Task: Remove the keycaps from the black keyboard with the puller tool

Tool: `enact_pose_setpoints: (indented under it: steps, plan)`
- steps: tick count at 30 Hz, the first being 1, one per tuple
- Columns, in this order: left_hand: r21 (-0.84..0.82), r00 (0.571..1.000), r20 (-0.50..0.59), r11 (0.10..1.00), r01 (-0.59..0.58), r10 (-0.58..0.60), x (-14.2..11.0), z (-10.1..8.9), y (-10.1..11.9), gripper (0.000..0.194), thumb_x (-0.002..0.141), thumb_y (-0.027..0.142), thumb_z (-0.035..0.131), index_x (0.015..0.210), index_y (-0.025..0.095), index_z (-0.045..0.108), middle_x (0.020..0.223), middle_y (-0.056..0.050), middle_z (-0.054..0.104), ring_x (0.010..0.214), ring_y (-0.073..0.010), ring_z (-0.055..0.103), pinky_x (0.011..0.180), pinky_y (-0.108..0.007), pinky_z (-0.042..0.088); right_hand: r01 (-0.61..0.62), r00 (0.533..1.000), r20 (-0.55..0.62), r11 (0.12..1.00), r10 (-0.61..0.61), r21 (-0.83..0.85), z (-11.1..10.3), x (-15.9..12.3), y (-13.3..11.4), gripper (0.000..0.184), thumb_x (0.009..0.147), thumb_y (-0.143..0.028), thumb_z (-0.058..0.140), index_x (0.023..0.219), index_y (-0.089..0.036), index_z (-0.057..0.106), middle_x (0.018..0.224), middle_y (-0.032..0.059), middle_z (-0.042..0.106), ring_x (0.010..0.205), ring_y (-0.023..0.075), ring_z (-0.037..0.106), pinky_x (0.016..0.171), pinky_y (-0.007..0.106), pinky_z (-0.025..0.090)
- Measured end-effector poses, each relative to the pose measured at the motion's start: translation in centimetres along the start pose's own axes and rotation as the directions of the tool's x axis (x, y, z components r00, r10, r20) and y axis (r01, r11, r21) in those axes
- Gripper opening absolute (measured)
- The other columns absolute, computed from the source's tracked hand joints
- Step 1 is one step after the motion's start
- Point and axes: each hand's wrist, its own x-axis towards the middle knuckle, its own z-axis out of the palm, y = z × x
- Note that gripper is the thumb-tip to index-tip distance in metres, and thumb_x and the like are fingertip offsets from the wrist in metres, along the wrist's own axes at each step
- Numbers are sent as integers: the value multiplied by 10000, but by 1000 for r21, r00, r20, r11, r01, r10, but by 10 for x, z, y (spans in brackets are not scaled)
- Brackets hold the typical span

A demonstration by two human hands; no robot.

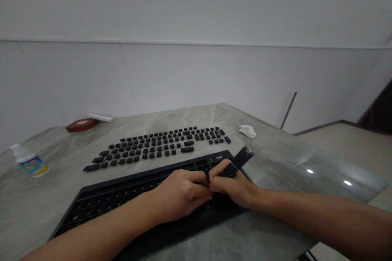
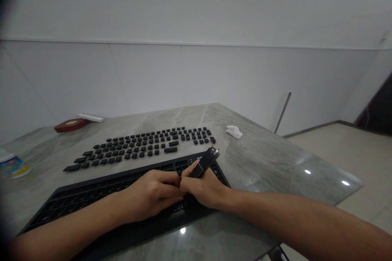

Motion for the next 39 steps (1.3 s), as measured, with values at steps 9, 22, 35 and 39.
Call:
enact_pose_setpoints:
  steps: [9, 22, 35, 39]
  plan:
    - [7, 999, 40, 999, -34, 34, 7, 0, 1, 248, 1008, 144, 439, 1031, 111, 684, 991, -101, 676, 883, -177, 682, 783, -255, 575, 62, 997, -35, 998, -62, 12, -9, 0, -1, 250, 602, -242, 508, 413, -186, 355, 421, -51, 263, 426, 76, 219, 420, 253, 155]
    - [-296, 975, -35, 934, 199, -219, 0, 8, -5, 579, 817, 86, 619, 1362, 224, 483, 975, -10, 692, 621, -83, 547, 569, -189, 475, 363, 901, -161, 904, -402, -226, -34, 2, -6, 202, 787, -231, 516, 601, -175, 567, 673, 16, 534, 681, 149, 514, 641, 278, 389]
    - [-310, 827, -391, 904, 295, -404, 2, 7, -15, 197, 826, 159, 657, 1023, 170, 652, 783, -6, 659, 656, -119, 585, 584, -220, 483, 491, 844, 164, 613, -511, -619, -34, 7, 4, 221, 933, -314, 630, 1066, -172, 733, 801, 47, 745, 683, 146, 649, 684, 263, 489]
    - [-340, 822, -384, 892, 299, -422, 3, 8, -15, 201, 810, 148, 701, 1006, 161, 659, 801, -11, 681, 688, -129, 621, 605, -228, 505, 522, 816, 193, 550, -545, -652, -35, 9, 10, 232, 959, -318, 594, 1063, -167, 737, 852, 76, 760, 730, 167, 669, 694, 278, 479]
